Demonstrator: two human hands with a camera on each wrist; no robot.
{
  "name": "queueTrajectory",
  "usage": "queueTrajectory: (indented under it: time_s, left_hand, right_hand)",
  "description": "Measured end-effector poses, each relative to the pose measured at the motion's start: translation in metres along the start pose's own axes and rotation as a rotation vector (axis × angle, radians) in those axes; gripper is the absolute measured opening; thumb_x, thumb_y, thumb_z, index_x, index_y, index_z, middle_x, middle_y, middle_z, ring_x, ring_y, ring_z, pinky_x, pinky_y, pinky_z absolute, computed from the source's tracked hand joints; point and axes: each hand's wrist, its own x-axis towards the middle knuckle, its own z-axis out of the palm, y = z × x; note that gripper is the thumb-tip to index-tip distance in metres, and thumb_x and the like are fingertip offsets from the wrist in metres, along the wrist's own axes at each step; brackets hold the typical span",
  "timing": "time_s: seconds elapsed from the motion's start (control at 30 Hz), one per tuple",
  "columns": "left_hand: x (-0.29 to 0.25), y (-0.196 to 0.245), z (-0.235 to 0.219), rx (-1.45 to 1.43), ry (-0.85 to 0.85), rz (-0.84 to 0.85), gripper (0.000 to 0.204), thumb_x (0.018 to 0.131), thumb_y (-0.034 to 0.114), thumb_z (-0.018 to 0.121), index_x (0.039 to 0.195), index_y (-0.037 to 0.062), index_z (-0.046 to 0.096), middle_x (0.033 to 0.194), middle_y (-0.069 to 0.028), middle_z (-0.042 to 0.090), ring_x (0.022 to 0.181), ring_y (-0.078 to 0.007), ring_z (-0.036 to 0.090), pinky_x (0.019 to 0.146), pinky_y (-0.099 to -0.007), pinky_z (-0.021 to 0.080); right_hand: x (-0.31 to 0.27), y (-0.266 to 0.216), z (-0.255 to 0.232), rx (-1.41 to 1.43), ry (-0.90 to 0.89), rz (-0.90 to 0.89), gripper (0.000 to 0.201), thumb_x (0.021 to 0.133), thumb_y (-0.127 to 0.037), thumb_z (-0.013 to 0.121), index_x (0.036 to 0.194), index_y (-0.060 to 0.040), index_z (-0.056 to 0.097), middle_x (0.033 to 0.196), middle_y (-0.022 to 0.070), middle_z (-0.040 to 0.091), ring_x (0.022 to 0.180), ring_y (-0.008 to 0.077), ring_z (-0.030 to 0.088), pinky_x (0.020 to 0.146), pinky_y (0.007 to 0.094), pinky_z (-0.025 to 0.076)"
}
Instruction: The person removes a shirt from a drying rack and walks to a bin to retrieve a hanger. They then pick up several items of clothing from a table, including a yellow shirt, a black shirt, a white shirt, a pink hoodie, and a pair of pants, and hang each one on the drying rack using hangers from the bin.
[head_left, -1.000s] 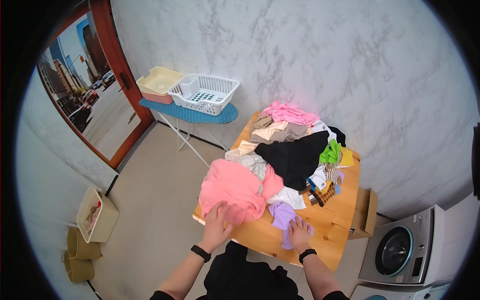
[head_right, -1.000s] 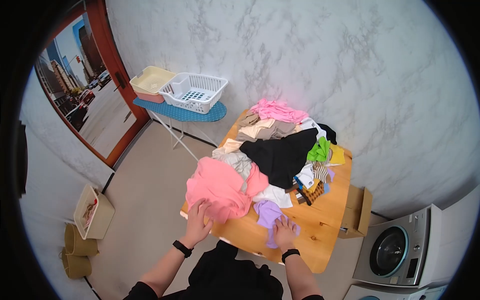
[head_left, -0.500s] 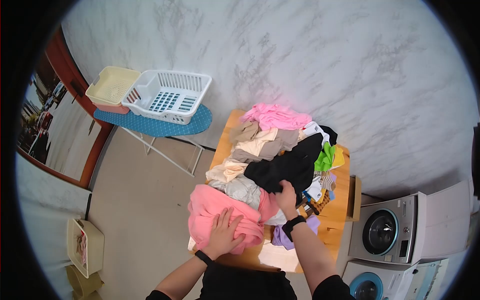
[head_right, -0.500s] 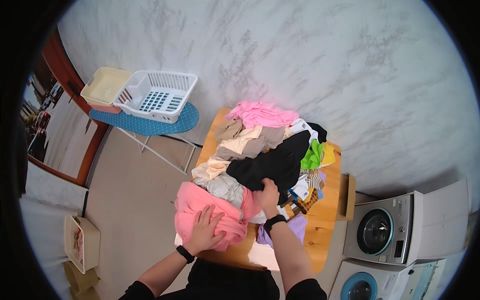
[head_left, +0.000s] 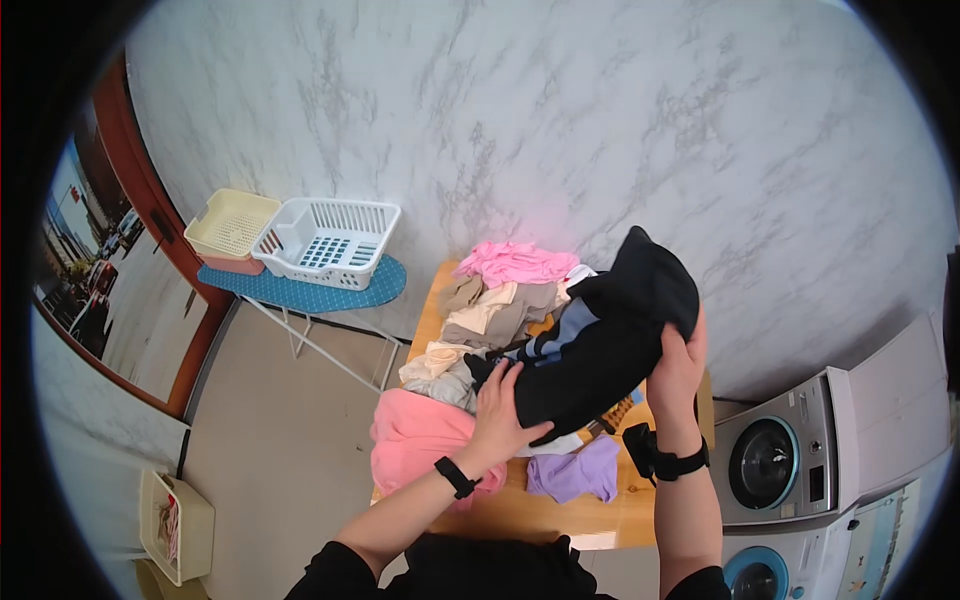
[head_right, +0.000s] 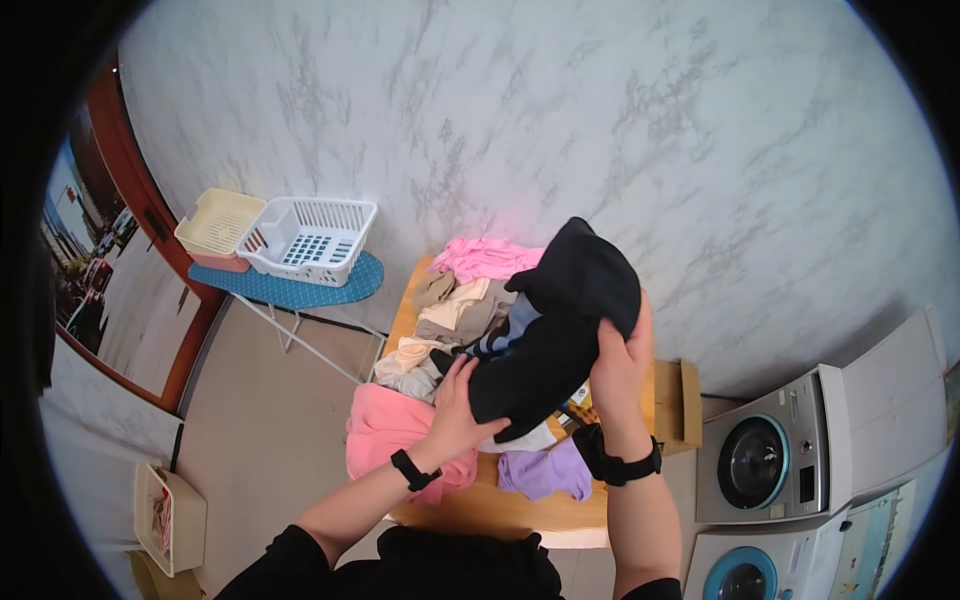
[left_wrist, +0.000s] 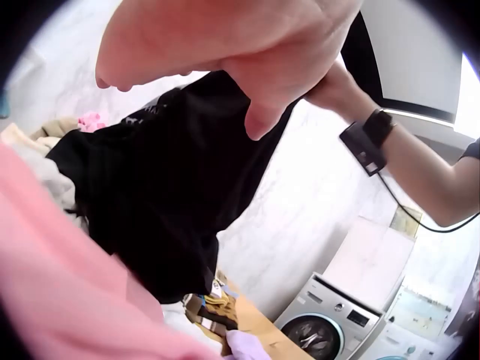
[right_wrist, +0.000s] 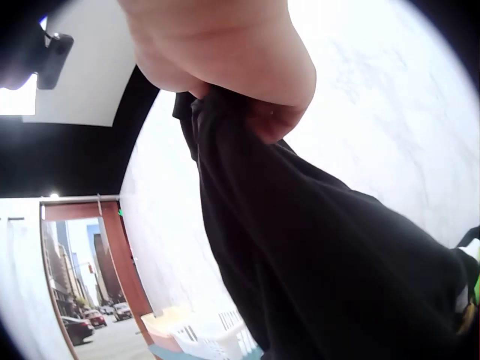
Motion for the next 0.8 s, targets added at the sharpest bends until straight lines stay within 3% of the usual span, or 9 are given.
queueTrajectory:
  time_s: [0.07,0.13,0.2,0.27,0.47,0.53,0.67,0.73,0.8]
  left_hand:
    - [-0.011,0.023,0.008,0.055,-0.057,0.068,0.096,0.066,0.032,0.082,0.143,0.0075,0.029,0.145,-0.0214,0.026,0.132,-0.0405,0.030,0.109,-0.0521,0.024]
    - [-0.018,0.025,0.019,0.116,0.050,0.136,0.073,0.069,0.020,0.077,0.133,0.0053,0.044,0.134,-0.0200,0.045,0.124,-0.0367,0.045,0.103,-0.0481,0.035]
    - [-0.028,0.003,0.025,-0.107,-0.073,-0.113,0.044,0.074,0.006,0.066,0.117,0.0023,0.058,0.108,-0.0197,0.063,0.104,-0.0354,0.060,0.090,-0.0424,0.047]
    - [-0.039,0.022,0.010,-0.122,0.116,-0.081,0.031,0.076,-0.003,0.053,0.106,-0.0007,0.063,0.088,-0.0206,0.066,0.088,-0.0357,0.066,0.077,-0.0372,0.052]
    - [-0.068,0.058,-0.024,-0.436,0.333,-0.235,0.034,0.082,-0.005,0.046,0.113,0.0001,0.058,0.098,-0.0134,0.066,0.093,-0.0225,0.063,0.084,-0.0304,0.048]
    - [-0.079,0.048,-0.024,-0.493,0.373,-0.275,0.034,0.084,-0.004,0.048,0.117,0.0008,0.056,0.103,-0.0128,0.065,0.096,-0.0220,0.062,0.087,-0.0300,0.047]
    - [-0.127,-0.005,-0.005,-0.206,0.019,-0.424,0.049,0.083,0.010,0.065,0.128,0.0024,0.045,0.111,-0.0160,0.061,0.107,-0.0246,0.059,0.093,-0.0346,0.046]
    - [-0.158,0.015,-0.015,-0.228,0.059,-0.331,0.051,0.084,0.010,0.063,0.130,0.0034,0.043,0.110,-0.0161,0.061,0.106,-0.0251,0.059,0.092,-0.0354,0.046]
    - [-0.193,0.019,-0.035,-0.182,0.052,-0.316,0.049,0.084,0.010,0.061,0.130,0.0042,0.044,0.108,-0.0141,0.061,0.099,-0.0239,0.061,0.087,-0.0347,0.049]
  right_hand:
    - [-0.012,-0.018,-0.021,0.164,0.081,0.000,0.042,0.095,-0.001,0.041,0.137,-0.0024,0.042,0.135,0.0094,0.050,0.123,0.0196,0.050,0.104,0.0323,0.039]
    - [-0.026,-0.040,-0.036,0.164,0.149,-0.089,0.047,0.090,0.003,0.043,0.137,0.0006,0.042,0.133,0.0094,0.051,0.123,0.0170,0.047,0.107,0.0297,0.031]
    - [-0.035,-0.057,-0.065,0.015,0.163,-0.227,0.041,0.092,0.003,0.042,0.132,0.0000,0.046,0.128,0.0090,0.053,0.119,0.0164,0.050,0.104,0.0293,0.034]
    - [-0.048,-0.066,-0.093,0.032,0.300,-0.184,0.033,0.099,-0.008,0.043,0.131,-0.0030,0.047,0.127,0.0085,0.055,0.117,0.0185,0.052,0.101,0.0318,0.040]
    - [-0.091,-0.025,-0.139,0.006,0.403,0.008,0.032,0.099,-0.011,0.048,0.129,-0.0027,0.049,0.126,0.0087,0.056,0.116,0.0189,0.053,0.100,0.0316,0.039]
    - [-0.109,0.002,-0.130,-0.199,0.291,0.039,0.030,0.095,-0.007,0.051,0.124,0.0002,0.049,0.119,0.0087,0.056,0.109,0.0166,0.052,0.097,0.0295,0.039]
    - [-0.173,0.108,-0.140,-0.586,-0.102,0.326,0.039,0.090,-0.009,0.058,0.126,0.0012,0.046,0.118,0.0155,0.057,0.106,0.0213,0.057,0.095,0.0325,0.044]
    - [-0.205,0.087,-0.125,-0.459,-0.302,0.623,0.048,0.090,-0.010,0.060,0.133,-0.0017,0.040,0.122,0.0149,0.054,0.109,0.0185,0.055,0.095,0.0310,0.044]
    - [-0.236,0.074,-0.105,-0.465,-0.355,0.544,0.044,0.089,-0.006,0.060,0.130,-0.0031,0.044,0.116,0.0142,0.055,0.101,0.0178,0.057,0.088,0.0303,0.047]
